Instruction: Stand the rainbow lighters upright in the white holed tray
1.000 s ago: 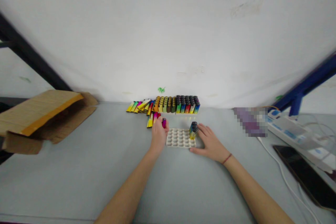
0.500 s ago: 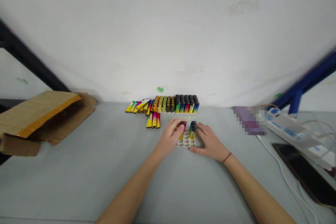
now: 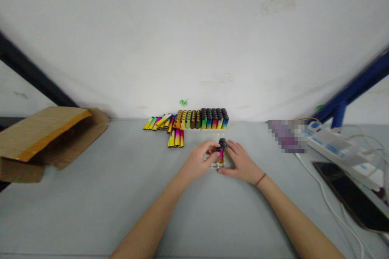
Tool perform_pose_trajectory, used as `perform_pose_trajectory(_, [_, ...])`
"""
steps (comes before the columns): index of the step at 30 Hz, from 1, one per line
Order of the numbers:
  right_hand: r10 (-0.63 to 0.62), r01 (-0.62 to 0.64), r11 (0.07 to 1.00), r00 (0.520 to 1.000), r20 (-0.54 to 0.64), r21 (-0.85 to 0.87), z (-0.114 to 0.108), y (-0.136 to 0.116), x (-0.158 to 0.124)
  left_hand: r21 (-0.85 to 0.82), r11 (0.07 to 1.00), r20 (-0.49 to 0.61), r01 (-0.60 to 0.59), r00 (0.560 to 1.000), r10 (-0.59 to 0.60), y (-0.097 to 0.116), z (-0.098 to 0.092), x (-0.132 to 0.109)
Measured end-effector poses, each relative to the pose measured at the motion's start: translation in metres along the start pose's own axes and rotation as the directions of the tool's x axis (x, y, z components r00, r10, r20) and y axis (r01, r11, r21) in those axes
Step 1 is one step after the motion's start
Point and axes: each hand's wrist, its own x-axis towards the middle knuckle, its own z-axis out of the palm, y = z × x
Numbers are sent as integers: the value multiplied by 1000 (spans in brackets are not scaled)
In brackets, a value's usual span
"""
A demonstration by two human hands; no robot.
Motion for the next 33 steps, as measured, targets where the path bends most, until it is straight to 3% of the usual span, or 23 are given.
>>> perform_pose_trajectory(10, [9, -9, 1000, 1000, 7, 0, -1, -2, 1, 76, 996, 5, -42, 999, 42, -2, 3, -2])
perform_pose_trajectory(20, [10, -10, 1000, 1000, 3, 12, -1, -2, 0, 247, 929, 117, -276, 960, 254, 3, 4, -4])
perform_pose_trajectory(25, [-3, 4, 1000, 1000, -25, 16, 2, 1, -1, 365, 884, 114, -293, 956, 270, 6, -7, -4])
perform_pose_trajectory(27, [-12, 12, 1000, 999, -31, 15, 2, 2, -1, 410, 883, 44, -228, 972, 231, 4, -16, -2])
perform_pose_trajectory(29, [-16, 16, 1000, 999, -29, 12, 1, 2, -1, 493, 867, -119, -76, 981, 154, -2, -29, 1])
perform_pose_trajectory(31, [-17, 17, 1000, 1000, -22, 7, 0, 2, 0, 576, 804, -315, 149, 948, 49, -10, -46, 4])
perform_pose_trajectory(33, [-16, 16, 1000, 1000, -16, 3, 0, 2, 0, 617, 692, -442, 375, 892, -90, -20, -64, 5])
